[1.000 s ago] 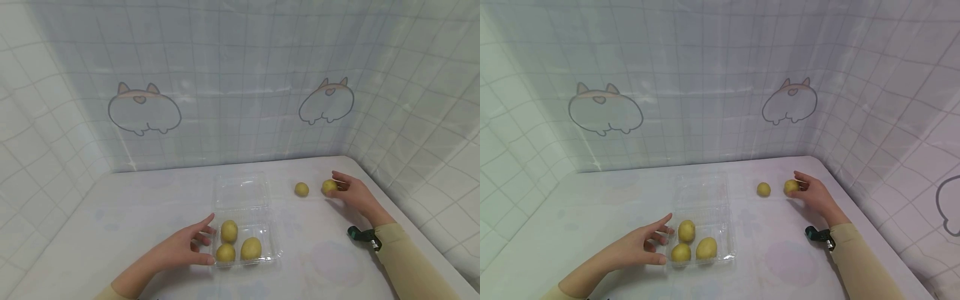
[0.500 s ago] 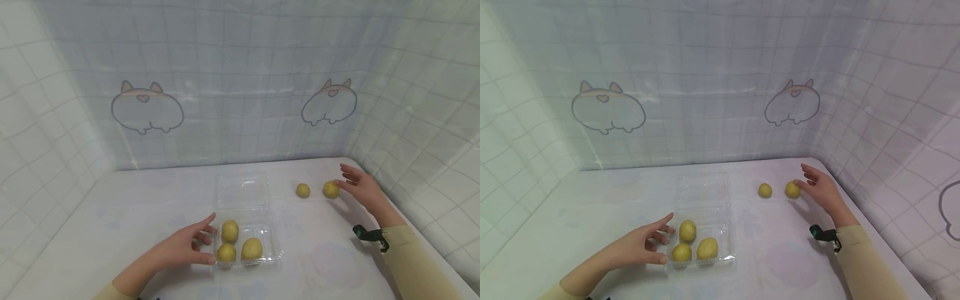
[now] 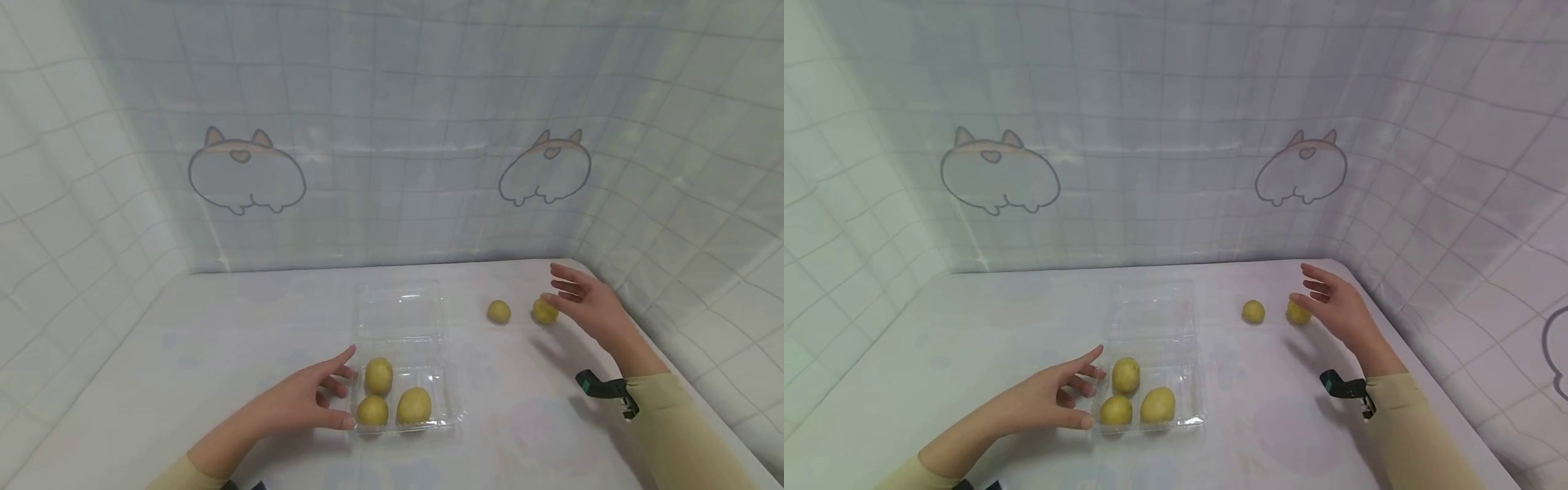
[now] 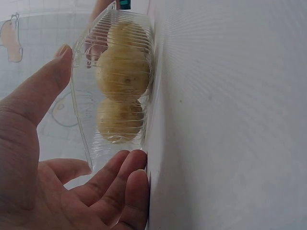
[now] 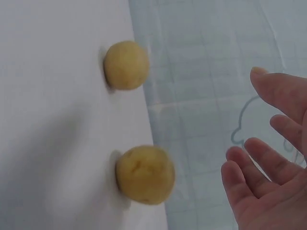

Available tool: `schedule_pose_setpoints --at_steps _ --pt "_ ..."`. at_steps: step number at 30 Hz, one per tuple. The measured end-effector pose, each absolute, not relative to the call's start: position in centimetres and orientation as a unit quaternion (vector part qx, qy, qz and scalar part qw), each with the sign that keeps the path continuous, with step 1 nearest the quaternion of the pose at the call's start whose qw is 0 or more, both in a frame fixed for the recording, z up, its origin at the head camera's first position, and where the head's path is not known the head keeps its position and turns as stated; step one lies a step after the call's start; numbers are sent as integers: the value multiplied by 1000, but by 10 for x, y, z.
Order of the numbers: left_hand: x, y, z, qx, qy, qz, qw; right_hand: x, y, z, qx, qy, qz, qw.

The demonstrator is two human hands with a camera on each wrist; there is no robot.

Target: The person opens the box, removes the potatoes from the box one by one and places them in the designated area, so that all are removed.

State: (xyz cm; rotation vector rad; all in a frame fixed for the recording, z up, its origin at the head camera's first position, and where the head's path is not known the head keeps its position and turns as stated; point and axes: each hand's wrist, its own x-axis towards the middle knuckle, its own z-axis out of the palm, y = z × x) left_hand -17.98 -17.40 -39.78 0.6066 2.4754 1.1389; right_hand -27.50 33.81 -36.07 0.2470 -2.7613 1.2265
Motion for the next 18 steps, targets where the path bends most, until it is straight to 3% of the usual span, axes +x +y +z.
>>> schedule_pose_setpoints --at_steps 18 --pt "-179 -171 -400 215 871 407 173 -254 293 -347 183 -885 426 38"
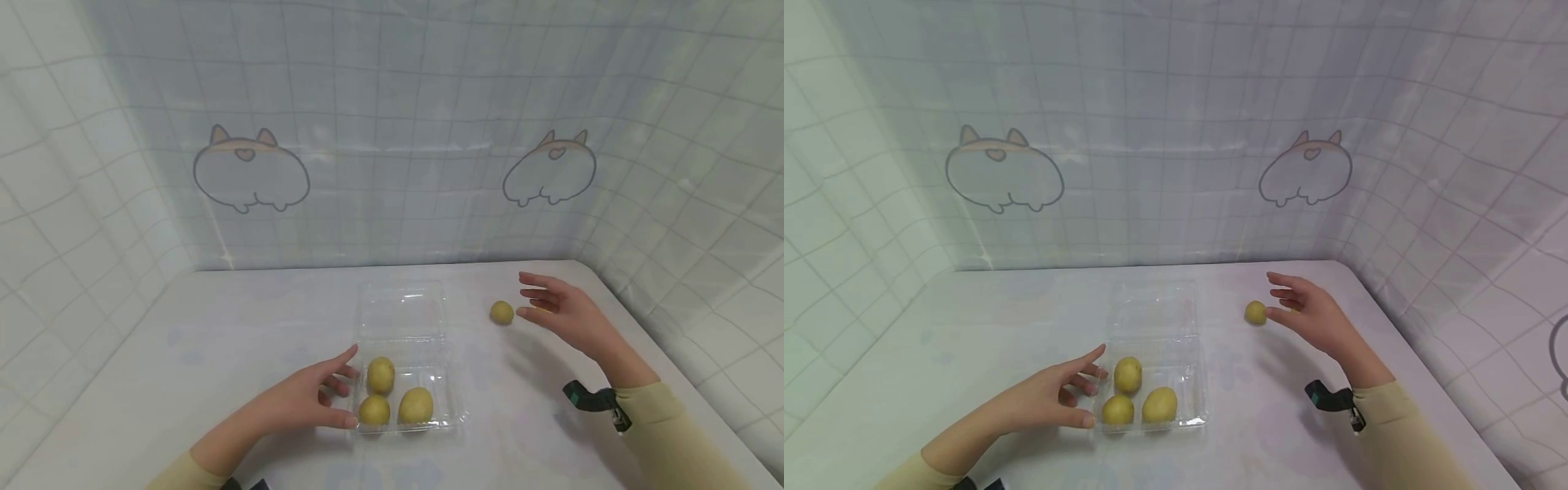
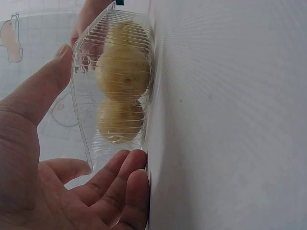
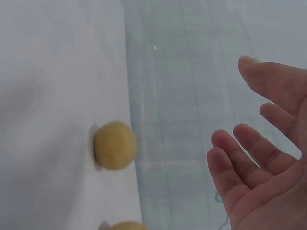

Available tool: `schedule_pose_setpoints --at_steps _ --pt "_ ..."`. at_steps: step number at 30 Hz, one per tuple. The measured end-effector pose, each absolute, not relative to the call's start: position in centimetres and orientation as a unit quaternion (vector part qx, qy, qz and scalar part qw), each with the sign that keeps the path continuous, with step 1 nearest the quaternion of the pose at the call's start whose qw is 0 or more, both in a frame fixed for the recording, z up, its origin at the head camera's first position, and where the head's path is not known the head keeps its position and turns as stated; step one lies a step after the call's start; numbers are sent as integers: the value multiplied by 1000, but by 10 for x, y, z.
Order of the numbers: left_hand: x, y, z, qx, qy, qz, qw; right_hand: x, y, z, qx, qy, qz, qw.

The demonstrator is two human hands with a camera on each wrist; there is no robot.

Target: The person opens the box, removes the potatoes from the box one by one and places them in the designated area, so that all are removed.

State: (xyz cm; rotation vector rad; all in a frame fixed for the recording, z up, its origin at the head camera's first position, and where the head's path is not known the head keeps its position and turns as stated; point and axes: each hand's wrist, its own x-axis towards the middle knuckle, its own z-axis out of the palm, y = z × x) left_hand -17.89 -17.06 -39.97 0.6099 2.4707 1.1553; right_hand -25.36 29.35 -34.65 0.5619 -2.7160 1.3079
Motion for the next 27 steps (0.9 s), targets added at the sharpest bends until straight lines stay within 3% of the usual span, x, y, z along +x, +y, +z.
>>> schedule_pose_setpoints --at_steps 16,27 --pt "-177 -169 -398 215 869 410 176 -235 261 -340 280 -873 395 55" --pt "-179 -170 -398 219 870 406 174 -228 232 -345 337 -855 393 21"
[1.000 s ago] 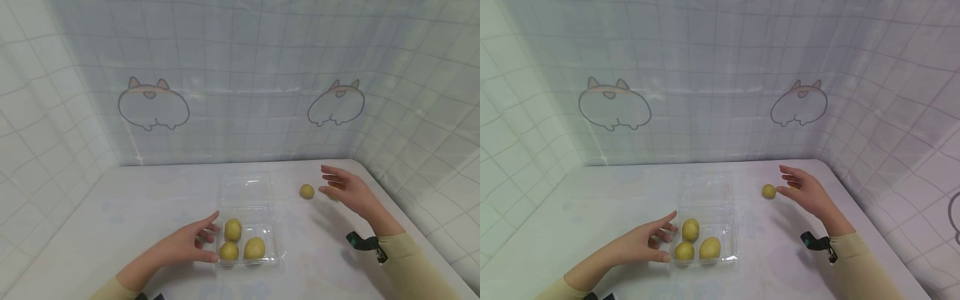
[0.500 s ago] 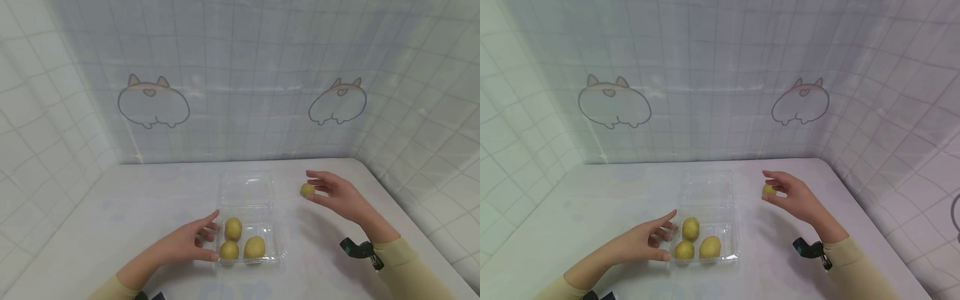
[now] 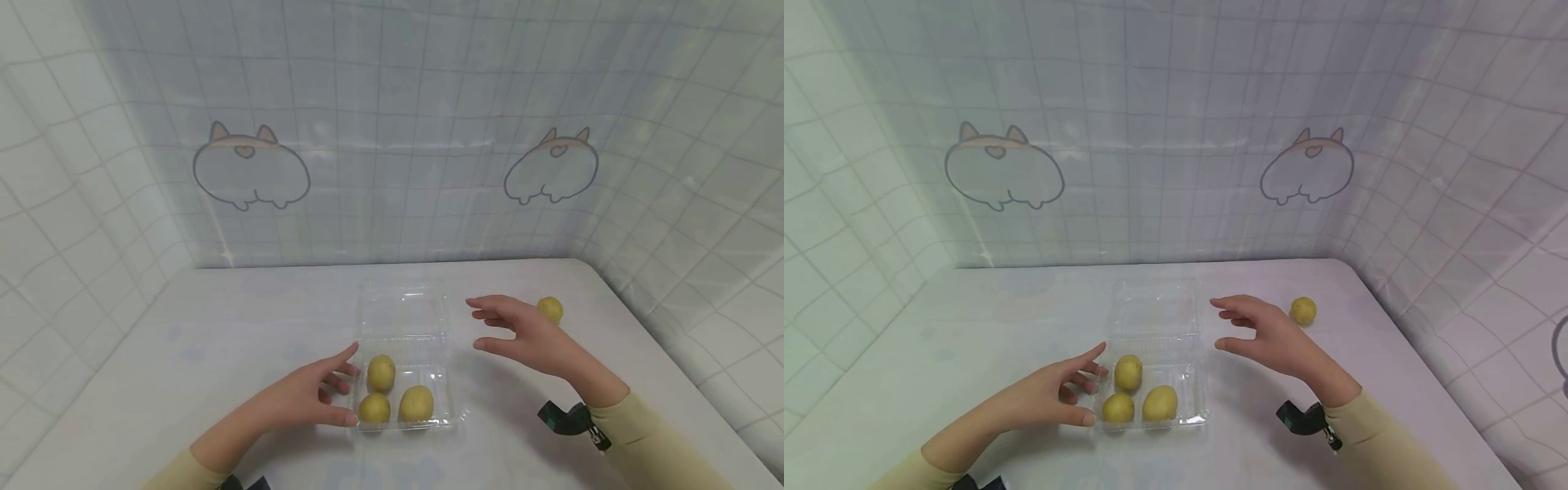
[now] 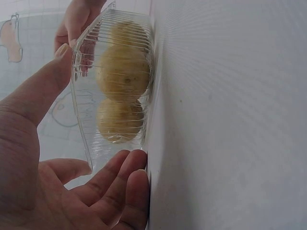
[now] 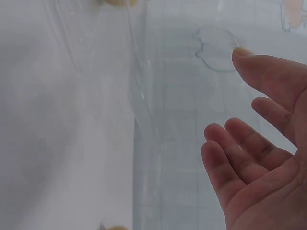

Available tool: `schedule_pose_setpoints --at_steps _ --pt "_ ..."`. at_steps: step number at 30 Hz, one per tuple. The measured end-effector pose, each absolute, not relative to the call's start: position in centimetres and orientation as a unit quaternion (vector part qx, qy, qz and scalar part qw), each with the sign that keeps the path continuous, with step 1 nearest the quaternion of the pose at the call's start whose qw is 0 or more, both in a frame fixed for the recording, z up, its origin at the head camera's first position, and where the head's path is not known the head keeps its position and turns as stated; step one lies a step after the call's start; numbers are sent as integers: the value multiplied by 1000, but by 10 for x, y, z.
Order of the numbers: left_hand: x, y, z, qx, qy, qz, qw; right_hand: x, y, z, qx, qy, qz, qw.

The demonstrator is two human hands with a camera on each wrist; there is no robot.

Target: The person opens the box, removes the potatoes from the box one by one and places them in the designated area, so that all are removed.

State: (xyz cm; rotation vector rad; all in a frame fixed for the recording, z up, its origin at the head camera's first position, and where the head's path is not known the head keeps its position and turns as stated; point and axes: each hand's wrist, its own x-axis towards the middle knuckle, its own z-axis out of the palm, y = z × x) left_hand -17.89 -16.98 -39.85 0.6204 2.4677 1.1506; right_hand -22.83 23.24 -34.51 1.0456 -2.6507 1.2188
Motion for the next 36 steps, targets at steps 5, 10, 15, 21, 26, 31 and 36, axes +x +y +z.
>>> schedule_pose_setpoints --at_steps 5,10,15,21,26,31,36 --pt "-179 -171 -400 226 867 409 171 -228 218 -352 355 -844 402 -10" --pt "-180 -171 -402 232 864 414 169 -229 203 -358 370 -835 405 -47" --pt "-180 -171 -401 231 865 413 168 -228 190 -365 379 -829 403 -81" --pt "-180 -170 -400 226 864 416 172 -226 177 -370 423 -809 393 -113" --pt "-180 -170 -400 223 865 416 173 -226 168 -369 461 -807 348 -124" --pt "-179 -170 -399 222 864 418 173 -226 160 -369 485 -799 325 -144" --pt "-179 -169 -398 224 862 421 173 -226 155 -371 507 -795 295 -156"
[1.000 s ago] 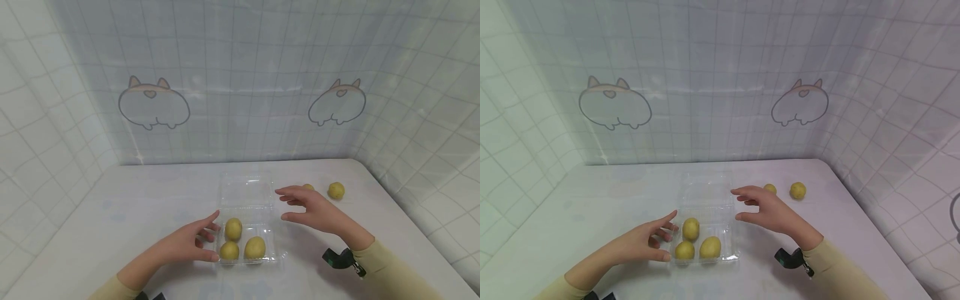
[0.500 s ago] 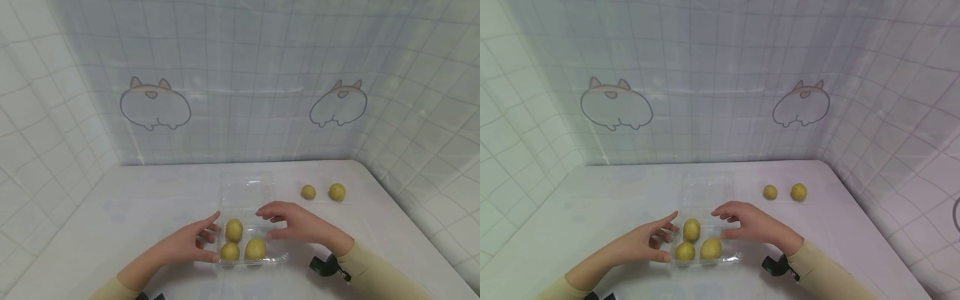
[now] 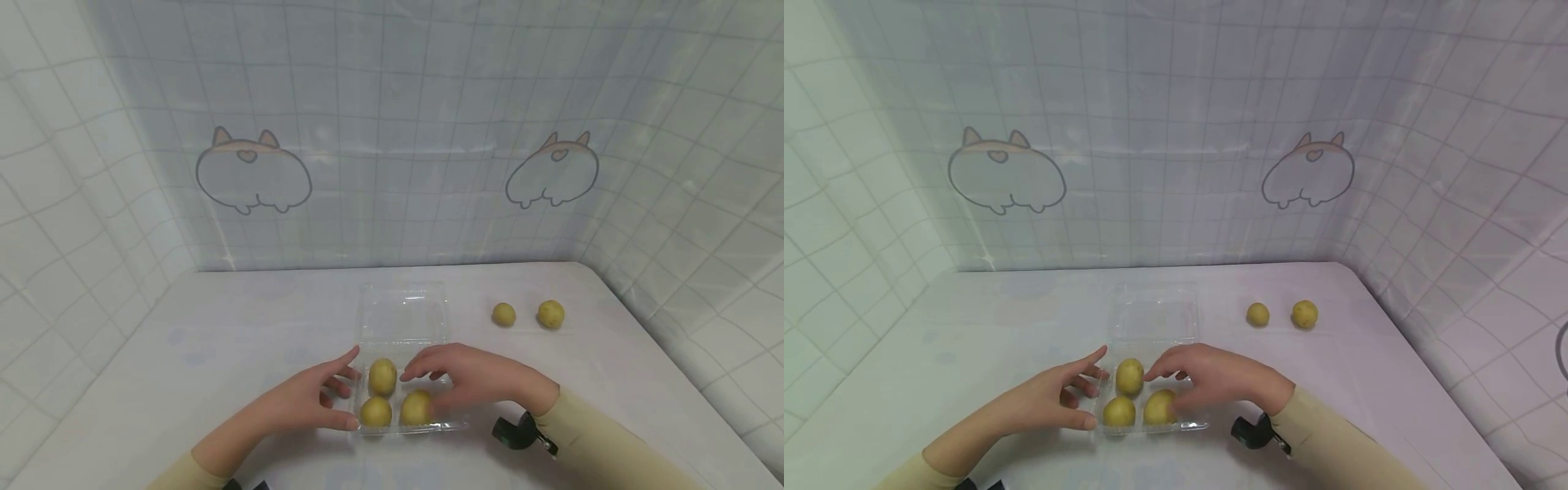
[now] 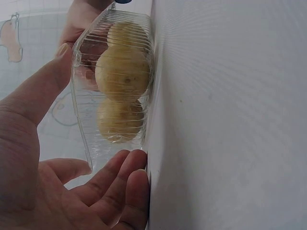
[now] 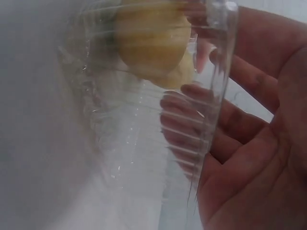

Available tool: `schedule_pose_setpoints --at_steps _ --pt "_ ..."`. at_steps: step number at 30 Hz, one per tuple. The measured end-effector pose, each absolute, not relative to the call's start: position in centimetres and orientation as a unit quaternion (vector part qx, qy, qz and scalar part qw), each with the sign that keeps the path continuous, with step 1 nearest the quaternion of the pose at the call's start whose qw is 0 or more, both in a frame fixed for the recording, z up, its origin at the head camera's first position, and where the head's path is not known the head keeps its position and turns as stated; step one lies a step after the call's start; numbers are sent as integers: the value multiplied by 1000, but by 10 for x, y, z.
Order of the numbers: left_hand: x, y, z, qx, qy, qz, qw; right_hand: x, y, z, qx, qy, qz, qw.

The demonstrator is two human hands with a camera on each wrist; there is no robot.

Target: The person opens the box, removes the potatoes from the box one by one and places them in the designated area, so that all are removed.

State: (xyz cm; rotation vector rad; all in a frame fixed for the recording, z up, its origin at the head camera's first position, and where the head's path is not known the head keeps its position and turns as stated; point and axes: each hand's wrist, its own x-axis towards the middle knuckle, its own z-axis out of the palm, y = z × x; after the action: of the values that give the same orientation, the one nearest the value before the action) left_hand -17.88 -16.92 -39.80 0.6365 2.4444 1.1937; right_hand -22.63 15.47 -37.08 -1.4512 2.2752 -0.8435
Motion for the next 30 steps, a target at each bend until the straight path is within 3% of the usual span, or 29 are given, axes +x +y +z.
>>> schedule_pose_setpoints --at_steps 11,30 --pt "-179 -170 -398 227 861 422 173 -224 145 -369 -530 793 -254 162" --pt "-180 -170 -397 219 865 414 179 -223 130 -378 -553 805 -173 126"
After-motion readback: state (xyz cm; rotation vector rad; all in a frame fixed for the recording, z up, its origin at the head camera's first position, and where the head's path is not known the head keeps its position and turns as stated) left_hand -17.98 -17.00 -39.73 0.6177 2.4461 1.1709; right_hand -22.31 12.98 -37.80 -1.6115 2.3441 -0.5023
